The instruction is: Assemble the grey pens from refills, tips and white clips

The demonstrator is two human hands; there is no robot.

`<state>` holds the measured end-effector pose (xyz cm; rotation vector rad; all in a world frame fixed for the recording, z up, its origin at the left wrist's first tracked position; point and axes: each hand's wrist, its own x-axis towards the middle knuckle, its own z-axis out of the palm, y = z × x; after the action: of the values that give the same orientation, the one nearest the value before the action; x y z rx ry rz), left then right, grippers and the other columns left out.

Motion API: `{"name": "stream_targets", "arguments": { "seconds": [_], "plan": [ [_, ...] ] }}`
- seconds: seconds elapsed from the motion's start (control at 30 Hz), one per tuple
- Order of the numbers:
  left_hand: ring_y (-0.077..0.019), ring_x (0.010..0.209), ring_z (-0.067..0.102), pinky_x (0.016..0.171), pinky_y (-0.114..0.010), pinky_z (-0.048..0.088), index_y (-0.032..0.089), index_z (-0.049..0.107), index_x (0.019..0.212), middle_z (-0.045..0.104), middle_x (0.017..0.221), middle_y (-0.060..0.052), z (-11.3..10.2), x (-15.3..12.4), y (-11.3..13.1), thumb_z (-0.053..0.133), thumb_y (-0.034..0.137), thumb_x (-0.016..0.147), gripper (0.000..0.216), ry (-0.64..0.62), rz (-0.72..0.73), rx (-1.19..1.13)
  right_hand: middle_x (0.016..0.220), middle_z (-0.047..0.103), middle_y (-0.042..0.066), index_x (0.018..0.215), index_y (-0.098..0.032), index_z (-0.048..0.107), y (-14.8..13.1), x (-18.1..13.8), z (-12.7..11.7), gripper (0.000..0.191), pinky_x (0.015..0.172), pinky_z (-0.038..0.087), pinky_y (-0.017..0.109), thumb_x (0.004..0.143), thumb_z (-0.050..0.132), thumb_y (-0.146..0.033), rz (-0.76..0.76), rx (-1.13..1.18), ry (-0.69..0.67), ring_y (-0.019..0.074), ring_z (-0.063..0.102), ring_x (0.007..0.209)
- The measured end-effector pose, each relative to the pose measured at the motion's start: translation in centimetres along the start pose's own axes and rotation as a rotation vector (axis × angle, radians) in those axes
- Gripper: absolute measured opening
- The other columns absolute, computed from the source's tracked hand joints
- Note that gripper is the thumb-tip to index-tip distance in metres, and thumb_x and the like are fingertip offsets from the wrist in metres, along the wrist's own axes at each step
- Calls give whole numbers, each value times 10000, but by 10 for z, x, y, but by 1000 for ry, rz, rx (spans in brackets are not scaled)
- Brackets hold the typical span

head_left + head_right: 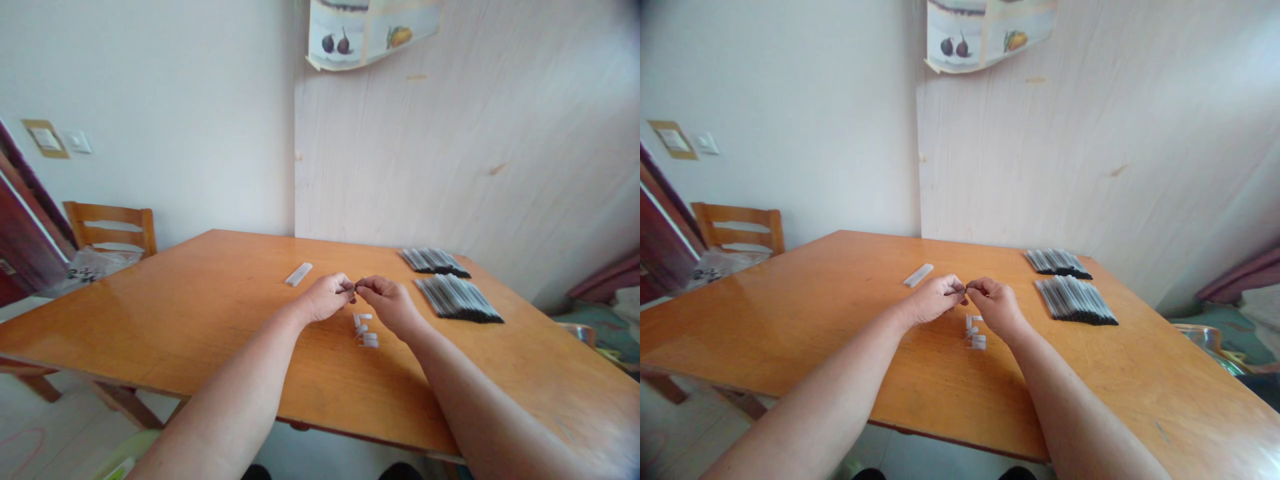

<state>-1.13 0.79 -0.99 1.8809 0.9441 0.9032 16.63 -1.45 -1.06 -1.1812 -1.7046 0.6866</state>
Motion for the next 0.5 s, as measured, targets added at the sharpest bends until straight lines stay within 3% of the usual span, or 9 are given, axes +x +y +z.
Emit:
{"name": "stream_targets", "arguments": {
  "seconds": [0.33, 0.5],
  "plan": [
    [-106, 656, 558, 627, -229, 413, 161, 598, 829, 685, 796, -39, 2, -2, 3, 579, 320, 821, 161, -20, 56, 78, 569, 518, -18, 662, -187, 563, -1, -1, -2, 313, 511, 305, 242, 841, 500, -436, -56, -248, -11, 117, 446, 551],
    [-129, 737, 597, 654, -245, 433, 166, 600, 857, 687, 847, -50, 5, -2, 3, 586, 344, 826, 182, -51, 70, 25, 580, 561, 9, 662, -182, 575, 5, 2, -1, 453, 508, 329, 248, 886, 413, -542, -51, -238, -39, 127, 493, 542]
  ]
}}
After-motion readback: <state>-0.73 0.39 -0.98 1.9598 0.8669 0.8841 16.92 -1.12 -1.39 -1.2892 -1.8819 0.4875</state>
